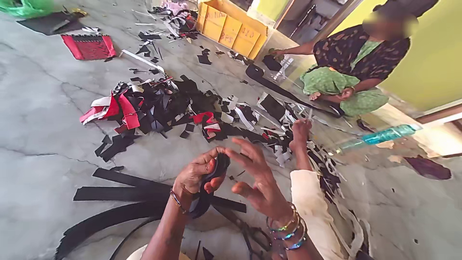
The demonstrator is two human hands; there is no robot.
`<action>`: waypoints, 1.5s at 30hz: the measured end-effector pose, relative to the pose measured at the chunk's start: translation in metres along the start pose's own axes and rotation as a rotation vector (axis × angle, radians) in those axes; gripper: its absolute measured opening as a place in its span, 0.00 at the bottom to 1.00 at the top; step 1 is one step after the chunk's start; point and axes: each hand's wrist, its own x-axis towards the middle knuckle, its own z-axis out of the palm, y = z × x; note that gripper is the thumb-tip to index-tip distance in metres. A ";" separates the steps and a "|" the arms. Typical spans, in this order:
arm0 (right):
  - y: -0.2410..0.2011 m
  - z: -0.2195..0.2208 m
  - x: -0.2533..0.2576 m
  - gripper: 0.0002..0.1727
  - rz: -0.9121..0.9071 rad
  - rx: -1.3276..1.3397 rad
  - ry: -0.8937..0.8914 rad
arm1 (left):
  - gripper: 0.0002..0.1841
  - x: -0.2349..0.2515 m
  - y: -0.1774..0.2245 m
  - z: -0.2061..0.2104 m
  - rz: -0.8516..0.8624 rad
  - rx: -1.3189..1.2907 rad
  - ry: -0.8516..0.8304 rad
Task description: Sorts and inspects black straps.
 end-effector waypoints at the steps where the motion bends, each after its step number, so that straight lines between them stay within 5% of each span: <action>1: 0.000 0.001 0.000 0.39 -0.010 -0.006 -0.009 | 0.16 0.000 -0.001 0.001 0.004 -0.004 -0.003; 10: 0.009 -0.012 -0.043 0.27 0.254 0.007 0.173 | 0.20 -0.006 0.010 -0.003 -0.093 0.189 0.182; 22: -0.001 -0.006 -0.207 0.16 0.729 -0.324 -0.472 | 0.12 -0.027 0.036 0.020 0.053 0.464 0.346; 26: 0.004 -0.011 -0.218 0.13 0.880 -0.357 -0.539 | 0.12 -0.015 0.044 0.011 0.015 0.528 0.295; 30: -0.001 -0.009 -0.233 0.22 0.895 -0.410 -0.733 | 0.12 -0.015 0.031 0.012 -0.043 0.512 0.379; 33: 0.002 0.003 -0.246 0.23 0.711 -0.557 -0.543 | 0.13 -0.009 0.025 0.008 -0.080 0.477 0.394; 35: 0.003 0.005 -0.243 0.23 0.750 -0.547 -0.493 | 0.13 -0.006 0.023 0.004 -0.113 0.425 0.359; 41: 0.012 0.004 -0.223 0.29 0.765 -0.575 -0.774 | 0.12 -0.009 0.015 -0.002 -0.050 0.148 0.157; 45: 0.004 -0.022 -0.186 0.34 0.941 -0.390 -0.953 | 0.11 -0.014 0.020 -0.002 0.033 0.126 0.129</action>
